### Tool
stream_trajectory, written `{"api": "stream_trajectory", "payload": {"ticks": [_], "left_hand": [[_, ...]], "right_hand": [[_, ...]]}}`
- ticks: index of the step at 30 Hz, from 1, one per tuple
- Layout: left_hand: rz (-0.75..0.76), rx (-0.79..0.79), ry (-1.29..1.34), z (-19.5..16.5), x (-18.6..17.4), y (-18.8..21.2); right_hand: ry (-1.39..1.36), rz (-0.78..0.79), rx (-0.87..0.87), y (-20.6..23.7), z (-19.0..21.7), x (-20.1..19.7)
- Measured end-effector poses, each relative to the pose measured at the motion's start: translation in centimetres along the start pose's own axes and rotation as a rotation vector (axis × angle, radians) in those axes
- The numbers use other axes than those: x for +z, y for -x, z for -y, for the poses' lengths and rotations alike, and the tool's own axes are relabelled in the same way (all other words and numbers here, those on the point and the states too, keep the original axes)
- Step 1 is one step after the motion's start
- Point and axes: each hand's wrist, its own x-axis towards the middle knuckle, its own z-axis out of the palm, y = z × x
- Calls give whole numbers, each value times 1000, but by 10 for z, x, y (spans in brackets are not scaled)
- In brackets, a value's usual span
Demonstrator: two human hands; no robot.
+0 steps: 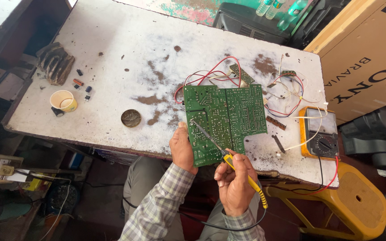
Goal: The person holds a green circuit board and uses a soldering iron to apply heat to various solder points on the board. The person repeatedly moves the iron across different areas of the board, occasionally adjusting the board's position.
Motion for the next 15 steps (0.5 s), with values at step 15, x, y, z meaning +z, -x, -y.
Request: {"api": "stream_trajectory", "payload": {"ticks": [15], "left_hand": [[16, 25, -10, 3, -3, -1]], "right_hand": [[55, 3, -48, 8, 1, -4]]}}
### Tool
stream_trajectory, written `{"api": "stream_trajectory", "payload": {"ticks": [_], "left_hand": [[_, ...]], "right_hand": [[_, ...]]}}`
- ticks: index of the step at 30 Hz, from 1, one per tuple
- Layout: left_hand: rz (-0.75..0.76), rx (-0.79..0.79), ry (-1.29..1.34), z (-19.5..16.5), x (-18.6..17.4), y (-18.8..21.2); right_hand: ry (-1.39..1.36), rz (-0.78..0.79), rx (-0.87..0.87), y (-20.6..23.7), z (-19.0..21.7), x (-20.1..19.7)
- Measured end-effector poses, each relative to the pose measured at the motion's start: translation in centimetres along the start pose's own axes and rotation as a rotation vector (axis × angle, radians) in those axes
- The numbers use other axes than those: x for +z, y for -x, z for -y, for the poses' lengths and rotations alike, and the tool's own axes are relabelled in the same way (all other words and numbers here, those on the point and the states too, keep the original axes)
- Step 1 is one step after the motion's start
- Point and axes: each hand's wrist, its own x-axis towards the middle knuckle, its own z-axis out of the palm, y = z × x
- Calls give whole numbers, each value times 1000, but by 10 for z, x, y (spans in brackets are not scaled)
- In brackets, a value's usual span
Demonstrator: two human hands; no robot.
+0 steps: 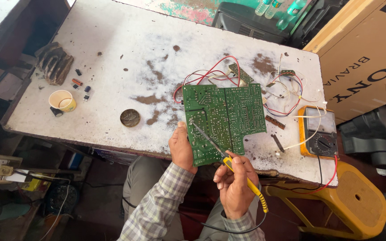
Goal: The person holds a green circuit board and uses a soldering iron to apply heat to various solder points on the board. The person repeatedly moves the iron across different areas of the board, occasionally adjusting the board's position.
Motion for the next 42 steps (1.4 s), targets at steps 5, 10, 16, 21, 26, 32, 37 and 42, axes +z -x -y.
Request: {"api": "stream_trajectory", "payload": {"ticks": [5, 10, 16, 21, 26, 32, 37, 42], "left_hand": [[-2, -3, -2, -2, 3, 2], [-11, -10, -6, -2, 3, 2], [-15, -13, -16, -2, 3, 2], [-7, -9, -16, -2, 3, 2], [-6, 1, -15, -1, 1, 0], [-12, -9, -19, 0, -1, 0], [-3, 2, -19, 0, 1, 0], [-1, -6, -26, -2, 3, 2]], "right_hand": [[12, -3, -4, 1, 0, 0], [10, 8, -11, 1, 1, 0], [16, 10, -8, 0, 1, -1], [27, -2, -29, 3, 0, -3], [28, -7, -18, 4, 0, -4], [30, -6, -24, 3, -1, -3], [13, 18, -36, 3, -2, -4], [12, 26, -32, 3, -1, -5]]}}
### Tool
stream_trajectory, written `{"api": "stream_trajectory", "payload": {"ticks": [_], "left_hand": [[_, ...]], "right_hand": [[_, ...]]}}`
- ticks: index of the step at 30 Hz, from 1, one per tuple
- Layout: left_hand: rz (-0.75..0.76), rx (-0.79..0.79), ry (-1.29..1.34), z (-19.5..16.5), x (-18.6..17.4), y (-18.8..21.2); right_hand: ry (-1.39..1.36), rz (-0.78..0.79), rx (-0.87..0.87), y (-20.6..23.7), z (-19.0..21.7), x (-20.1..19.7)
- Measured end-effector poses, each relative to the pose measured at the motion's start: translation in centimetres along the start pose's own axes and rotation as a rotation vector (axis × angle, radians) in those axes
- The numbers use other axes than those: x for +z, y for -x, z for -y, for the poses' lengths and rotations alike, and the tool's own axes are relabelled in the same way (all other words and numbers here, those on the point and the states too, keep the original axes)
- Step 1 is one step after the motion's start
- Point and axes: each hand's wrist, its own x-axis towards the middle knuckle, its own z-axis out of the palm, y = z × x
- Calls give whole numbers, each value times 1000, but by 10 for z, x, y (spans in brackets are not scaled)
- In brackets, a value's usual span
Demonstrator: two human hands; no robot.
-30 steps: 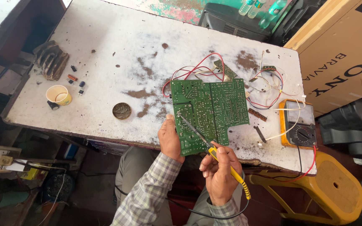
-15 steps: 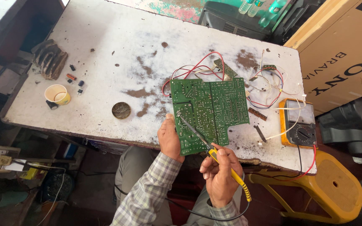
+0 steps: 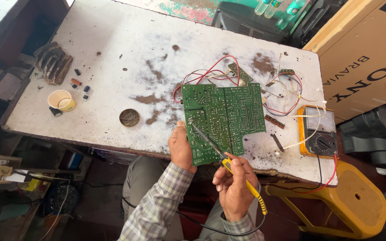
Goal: The person holds a green circuit board and uses a soldering iron to apply heat to various solder points on the board. The person repeatedly moves the iron across different areas of the board, occasionally adjusting the board's position.
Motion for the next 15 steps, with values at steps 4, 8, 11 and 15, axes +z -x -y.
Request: {"api": "stream_trajectory", "payload": {"ticks": [4, 8, 11, 15], "left_hand": [[4, 1, -3, -1, 1, 1], [-2, 4, -4, 0, 0, 0], [2, 18, -16, 1, -1, -1], [-5, 13, -8, 1, -1, -1]], "right_hand": [[42, -15, 7, 1, 1, 1], [61, -16, -26, 3, 1, 3], [51, -25, -20, 3, 2, 4], [47, -28, -18, 2, 2, 5]]}}
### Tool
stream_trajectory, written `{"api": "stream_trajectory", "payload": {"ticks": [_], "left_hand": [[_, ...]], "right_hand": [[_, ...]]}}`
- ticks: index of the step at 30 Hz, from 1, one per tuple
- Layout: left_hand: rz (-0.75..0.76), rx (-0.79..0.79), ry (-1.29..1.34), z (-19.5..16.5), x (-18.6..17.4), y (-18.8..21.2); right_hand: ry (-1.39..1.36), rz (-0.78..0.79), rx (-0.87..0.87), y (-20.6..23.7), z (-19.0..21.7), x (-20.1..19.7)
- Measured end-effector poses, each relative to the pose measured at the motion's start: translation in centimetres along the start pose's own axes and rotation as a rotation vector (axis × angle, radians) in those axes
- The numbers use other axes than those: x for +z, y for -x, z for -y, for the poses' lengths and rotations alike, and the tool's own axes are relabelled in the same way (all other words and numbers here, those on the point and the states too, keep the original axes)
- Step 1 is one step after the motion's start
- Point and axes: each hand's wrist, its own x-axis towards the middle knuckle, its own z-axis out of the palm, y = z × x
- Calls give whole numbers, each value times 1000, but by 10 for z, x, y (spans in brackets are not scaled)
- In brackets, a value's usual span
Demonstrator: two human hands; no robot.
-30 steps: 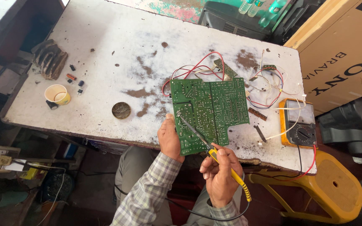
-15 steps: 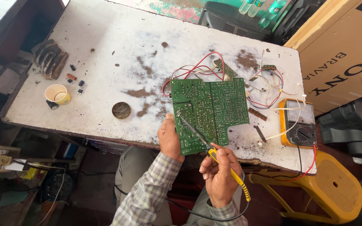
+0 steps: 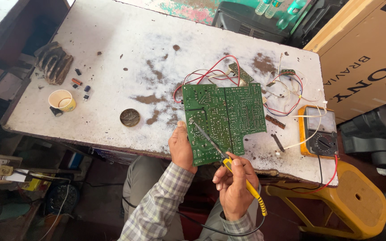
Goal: The person holds a green circuit board and uses a soldering iron to apply heat to various solder points on the board. The person repeatedly moves the iron across different areas of the board, occasionally adjusting the board's position.
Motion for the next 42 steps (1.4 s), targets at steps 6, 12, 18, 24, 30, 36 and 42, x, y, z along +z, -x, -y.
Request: {"api": "stream_trajectory", "payload": {"ticks": [6, 12, 18, 24, 30, 36, 42], "left_hand": [[-2, -7, 8, -1, 1, 1], [0, 4, 18, 2, -1, 0], [-23, 2, -7, 3, -2, -2], [-31, -8, -5, 2, 0, -1], [-36, -13, -10, 0, 2, 0], [-35, -25, -3, 1, 2, 0], [-39, -5, -3, 4, -2, -3]], "right_hand": [[-15, 15, 13, -5, -1, 1], [-20, 19, 13, -5, -2, -2], [7, 20, 10, -5, 1, 0], [50, 12, 2, -4, 7, 3], [64, 14, -1, -3, 11, 5], [24, 4, -7, -5, 10, 5], [26, 16, 3, -8, 7, 6]]}}
